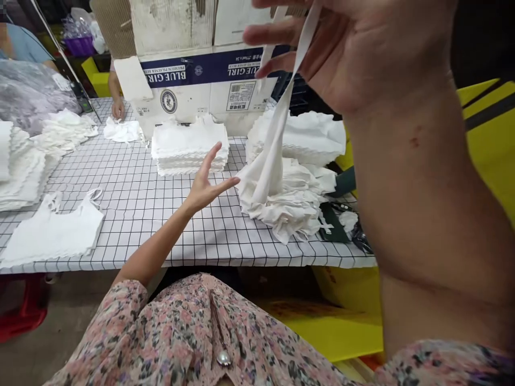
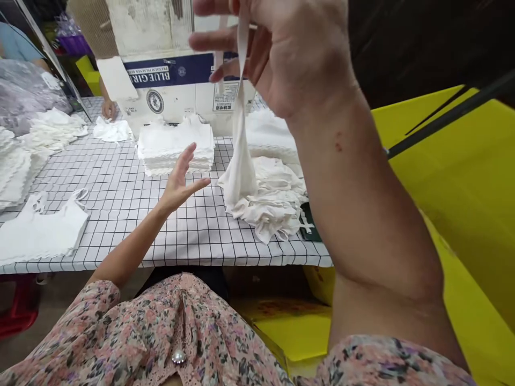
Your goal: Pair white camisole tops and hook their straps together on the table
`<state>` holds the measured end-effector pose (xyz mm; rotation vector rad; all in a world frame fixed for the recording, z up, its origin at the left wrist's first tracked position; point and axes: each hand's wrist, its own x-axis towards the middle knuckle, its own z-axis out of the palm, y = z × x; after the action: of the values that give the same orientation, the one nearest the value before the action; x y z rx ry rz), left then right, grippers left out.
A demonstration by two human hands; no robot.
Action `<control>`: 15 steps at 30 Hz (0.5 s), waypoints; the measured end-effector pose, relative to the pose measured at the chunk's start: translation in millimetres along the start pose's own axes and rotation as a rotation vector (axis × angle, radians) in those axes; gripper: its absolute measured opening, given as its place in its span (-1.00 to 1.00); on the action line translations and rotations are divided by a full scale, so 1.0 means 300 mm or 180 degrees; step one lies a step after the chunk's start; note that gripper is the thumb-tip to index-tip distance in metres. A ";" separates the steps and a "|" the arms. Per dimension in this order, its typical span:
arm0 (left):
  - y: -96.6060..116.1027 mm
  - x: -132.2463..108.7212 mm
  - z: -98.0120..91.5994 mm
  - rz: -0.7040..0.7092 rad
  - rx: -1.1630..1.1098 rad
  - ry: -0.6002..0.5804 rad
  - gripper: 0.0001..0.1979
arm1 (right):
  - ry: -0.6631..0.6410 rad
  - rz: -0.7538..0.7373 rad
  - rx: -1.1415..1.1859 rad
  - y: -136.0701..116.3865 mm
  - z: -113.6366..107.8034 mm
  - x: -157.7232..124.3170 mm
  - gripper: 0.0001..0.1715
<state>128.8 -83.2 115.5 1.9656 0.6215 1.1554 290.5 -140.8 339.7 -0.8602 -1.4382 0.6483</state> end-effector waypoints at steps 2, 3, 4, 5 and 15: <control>0.028 0.050 -0.006 0.0186 -0.0061 -0.0301 -0.15 | -0.0285 0.0036 0.0137 -0.005 0.034 -0.016 -0.50; 0.042 0.067 -0.008 0.0196 -0.0175 -0.0499 -0.21 | -0.0387 0.0068 0.0200 -0.009 0.047 -0.024 -0.48; 0.056 0.075 -0.009 0.0148 -0.0327 -0.0697 -0.31 | -0.0433 0.0104 0.0267 -0.014 0.056 -0.031 -0.46; 0.069 0.076 -0.009 0.0056 -0.0507 -0.0851 -0.42 | -0.0429 0.0142 0.0333 -0.020 0.063 -0.037 -0.44; 0.118 -0.129 -0.120 -0.1109 -0.1457 -0.0727 -0.62 | -0.0204 0.0393 0.0969 0.079 0.066 -0.082 -0.45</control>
<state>80.0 -118.9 135.1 1.4980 0.5002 0.7623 272.4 -145.4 305.2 -0.6961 -1.3070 0.9685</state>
